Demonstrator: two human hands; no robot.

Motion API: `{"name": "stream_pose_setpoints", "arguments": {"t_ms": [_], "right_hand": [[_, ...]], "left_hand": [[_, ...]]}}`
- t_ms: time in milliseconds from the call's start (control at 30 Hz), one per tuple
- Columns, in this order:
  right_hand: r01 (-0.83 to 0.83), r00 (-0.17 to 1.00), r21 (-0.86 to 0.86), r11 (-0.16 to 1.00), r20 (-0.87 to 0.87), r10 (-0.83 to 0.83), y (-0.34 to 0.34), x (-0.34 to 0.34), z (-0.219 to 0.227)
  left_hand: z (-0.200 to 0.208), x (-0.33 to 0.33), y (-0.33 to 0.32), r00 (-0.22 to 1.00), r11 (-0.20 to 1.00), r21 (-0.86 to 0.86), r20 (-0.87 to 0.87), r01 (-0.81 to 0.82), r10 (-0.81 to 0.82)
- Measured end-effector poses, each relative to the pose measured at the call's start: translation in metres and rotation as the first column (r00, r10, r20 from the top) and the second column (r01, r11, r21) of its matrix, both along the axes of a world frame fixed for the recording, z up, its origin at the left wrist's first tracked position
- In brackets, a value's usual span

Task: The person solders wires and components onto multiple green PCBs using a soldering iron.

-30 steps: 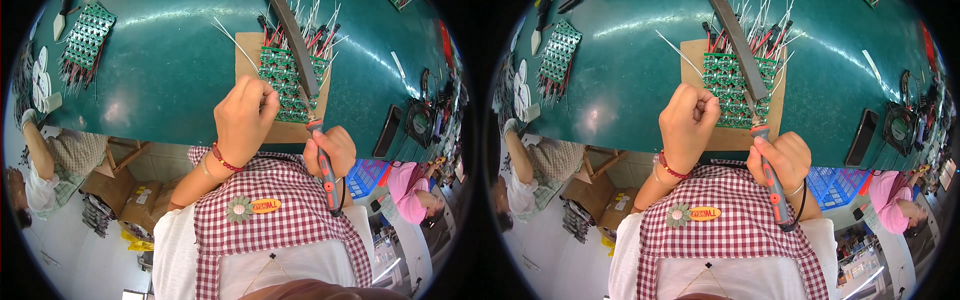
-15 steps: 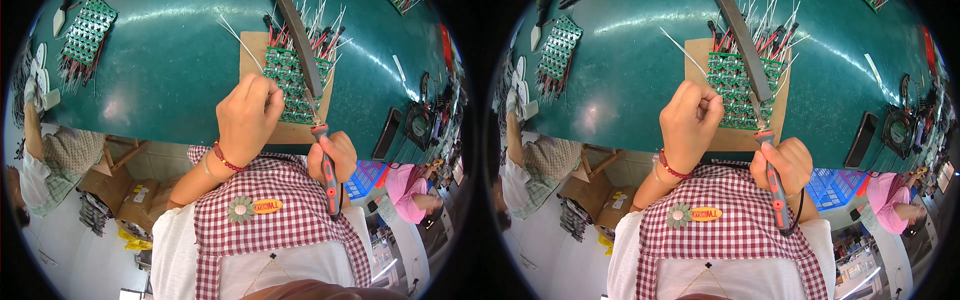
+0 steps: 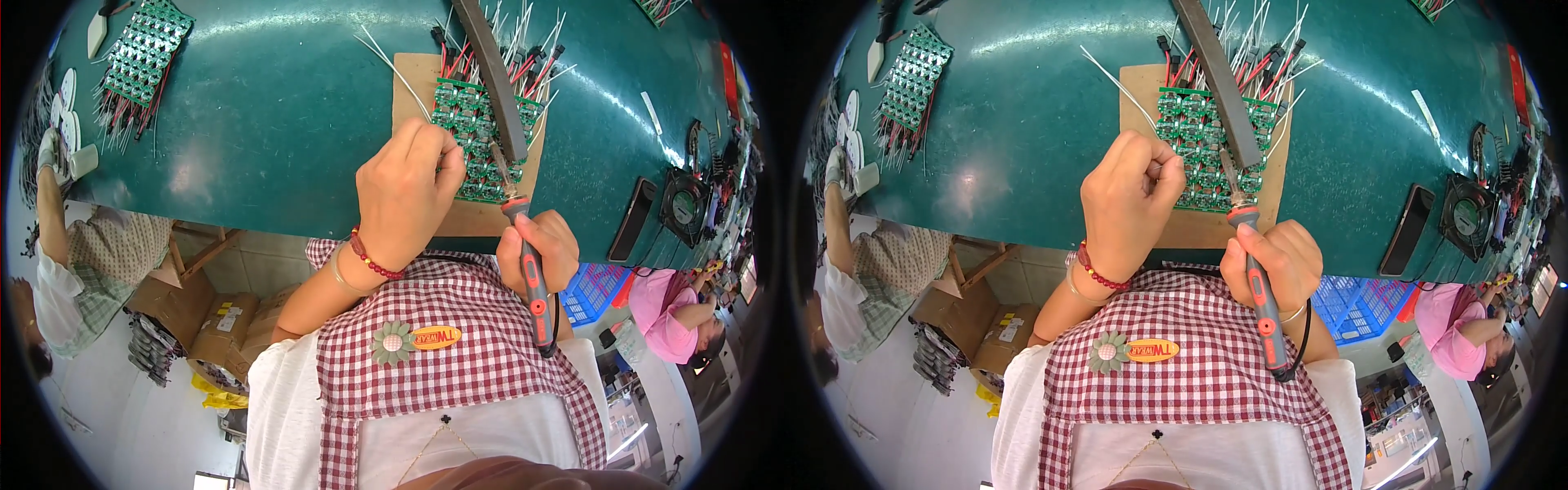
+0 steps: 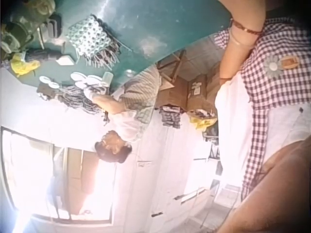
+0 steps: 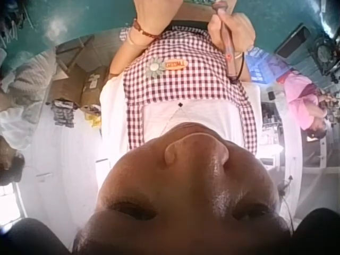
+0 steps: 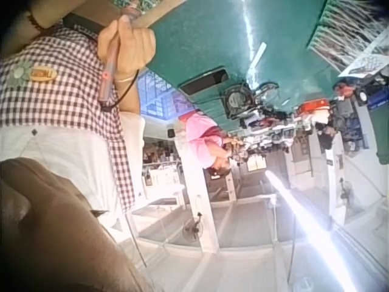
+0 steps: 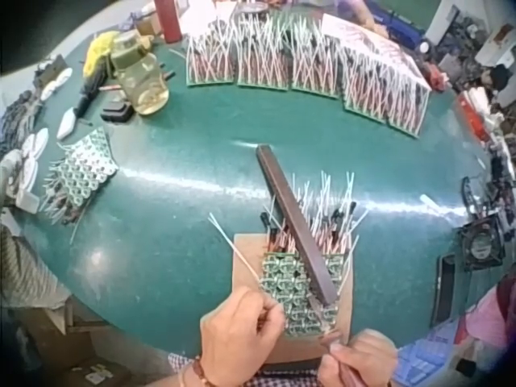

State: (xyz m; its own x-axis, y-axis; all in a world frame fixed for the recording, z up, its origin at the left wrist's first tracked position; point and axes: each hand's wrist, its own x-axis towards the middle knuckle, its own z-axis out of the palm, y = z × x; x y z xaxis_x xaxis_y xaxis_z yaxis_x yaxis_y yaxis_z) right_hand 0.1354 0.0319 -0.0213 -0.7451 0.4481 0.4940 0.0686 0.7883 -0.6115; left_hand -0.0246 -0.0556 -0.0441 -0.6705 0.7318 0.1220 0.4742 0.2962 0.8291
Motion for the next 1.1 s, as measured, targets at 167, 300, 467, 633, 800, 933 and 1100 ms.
{"name": "stream_pose_setpoints", "arguments": {"t_ms": [167,300,467,633,800,933,1100], "right_hand": [[-0.024,0.998,-0.023,0.999,0.05,0.025,-0.0005,0.003,0.0012],[0.008,0.996,0.006,1.0,-0.09,-0.008,0.0011,0.0058,0.001],[0.013,0.995,0.006,1.0,-0.097,-0.012,-0.0005,0.0066,-0.0001],[0.014,0.997,0.003,1.0,-0.081,-0.014,-0.0016,0.0023,-0.0034],[0.021,0.999,-0.019,1.0,-0.024,-0.021,-0.002,-0.0009,-0.0016],[0.051,0.998,-0.033,0.998,-0.023,-0.052,-0.0035,-0.0024,-0.001],[0.059,0.998,-0.034,0.998,-0.036,-0.061,-0.0037,0.0002,-0.0018]], "left_hand": [[0.0013,-0.0004,0.0018,1.0,1.0,-0.011,-0.022,0.014,-0.014],[0.0036,-0.0013,0.0003,1.0,1.0,-0.001,0.005,-0.014,0.014],[0.0031,-0.001,-0.0002,1.0,1.0,0.013,0.015,-0.016,0.016],[0.0009,0.0002,0.001,1.0,1.0,-0.005,-0.009,0.01,-0.01],[-0.0018,-0.0013,0.0034,0.999,1.0,0.001,-0.037,-0.001,0.001],[-0.001,-0.0007,0.0034,1.0,1.0,-0.003,-0.024,0.0,0.0],[-0.0012,-0.0011,0.0045,0.999,1.0,-0.003,-0.039,0.003,-0.004]]}}
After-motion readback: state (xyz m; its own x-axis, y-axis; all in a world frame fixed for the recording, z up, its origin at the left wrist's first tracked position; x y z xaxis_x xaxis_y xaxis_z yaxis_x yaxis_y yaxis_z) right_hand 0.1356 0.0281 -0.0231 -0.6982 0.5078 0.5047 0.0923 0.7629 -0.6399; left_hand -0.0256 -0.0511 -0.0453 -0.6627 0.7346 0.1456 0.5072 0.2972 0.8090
